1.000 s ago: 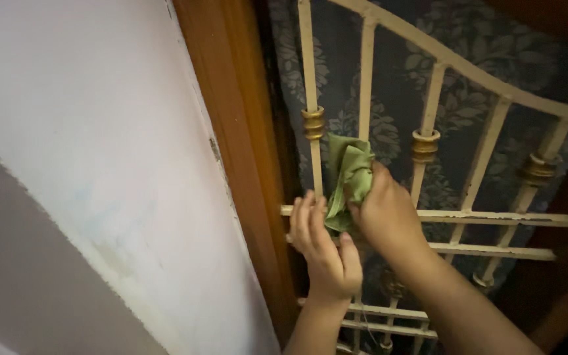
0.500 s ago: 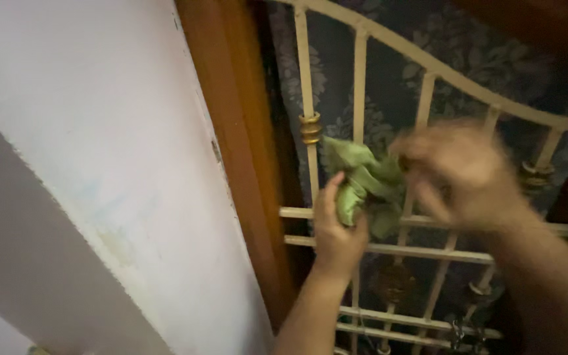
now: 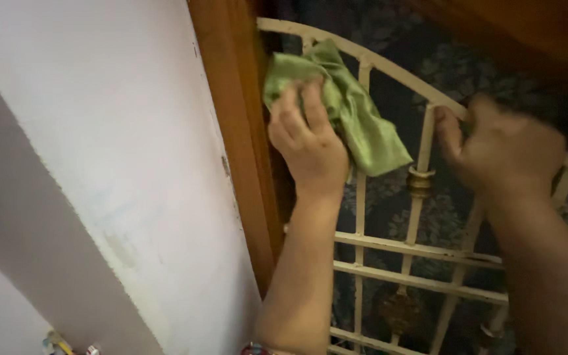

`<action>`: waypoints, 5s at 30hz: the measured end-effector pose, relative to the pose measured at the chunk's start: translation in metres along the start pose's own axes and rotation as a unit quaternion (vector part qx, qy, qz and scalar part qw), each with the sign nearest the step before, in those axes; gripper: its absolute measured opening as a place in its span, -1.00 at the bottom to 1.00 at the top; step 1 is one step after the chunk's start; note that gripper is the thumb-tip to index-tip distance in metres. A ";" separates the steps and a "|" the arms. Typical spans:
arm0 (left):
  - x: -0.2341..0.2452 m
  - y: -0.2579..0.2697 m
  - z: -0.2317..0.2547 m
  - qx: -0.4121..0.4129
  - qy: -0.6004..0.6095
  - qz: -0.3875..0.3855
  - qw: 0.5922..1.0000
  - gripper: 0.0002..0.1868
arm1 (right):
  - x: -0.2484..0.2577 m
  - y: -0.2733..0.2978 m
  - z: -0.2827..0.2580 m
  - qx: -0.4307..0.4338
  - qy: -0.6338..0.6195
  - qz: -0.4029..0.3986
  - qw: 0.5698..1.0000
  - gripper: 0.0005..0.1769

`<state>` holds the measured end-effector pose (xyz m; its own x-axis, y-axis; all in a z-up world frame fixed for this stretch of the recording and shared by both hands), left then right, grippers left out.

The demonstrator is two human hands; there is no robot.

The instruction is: The person wipes a metal gate with a green cloth. They systematically clean the vertical and horizontal bars of the gate, moving from the top to the bottom.

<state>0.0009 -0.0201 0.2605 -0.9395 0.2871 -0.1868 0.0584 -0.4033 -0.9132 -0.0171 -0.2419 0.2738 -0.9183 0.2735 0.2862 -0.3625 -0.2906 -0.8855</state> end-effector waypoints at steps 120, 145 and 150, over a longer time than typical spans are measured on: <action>0.024 0.090 -0.062 0.239 0.056 -0.342 0.907 0.08 | -0.013 0.008 -0.001 -0.001 0.012 -0.025 1.000 -0.38; 0.072 0.149 -0.054 0.004 0.234 -0.135 0.963 -0.20 | -0.002 -0.005 0.009 0.005 -0.152 -0.174 0.973 -0.39; 0.053 0.203 0.016 -0.125 0.311 -0.140 0.932 -0.20 | 0.001 0.018 0.037 0.127 -0.135 -0.155 0.970 -0.26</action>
<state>-0.0421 -0.1004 0.0709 -0.5569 0.8300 -0.0314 -0.0091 -0.0439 -0.9990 -0.0303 -0.2808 0.2722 -0.7546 0.1432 0.6404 -0.6238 -0.4596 -0.6322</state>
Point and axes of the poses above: each hand's wrist, its own y-axis away from the middle knuckle, its own x-axis out of the back of the hand, z = x × y, the point moved 5 cm from there along -y, towards the middle knuckle, and after that the axes turned 13 degrees about x, right-handed, at the moved point
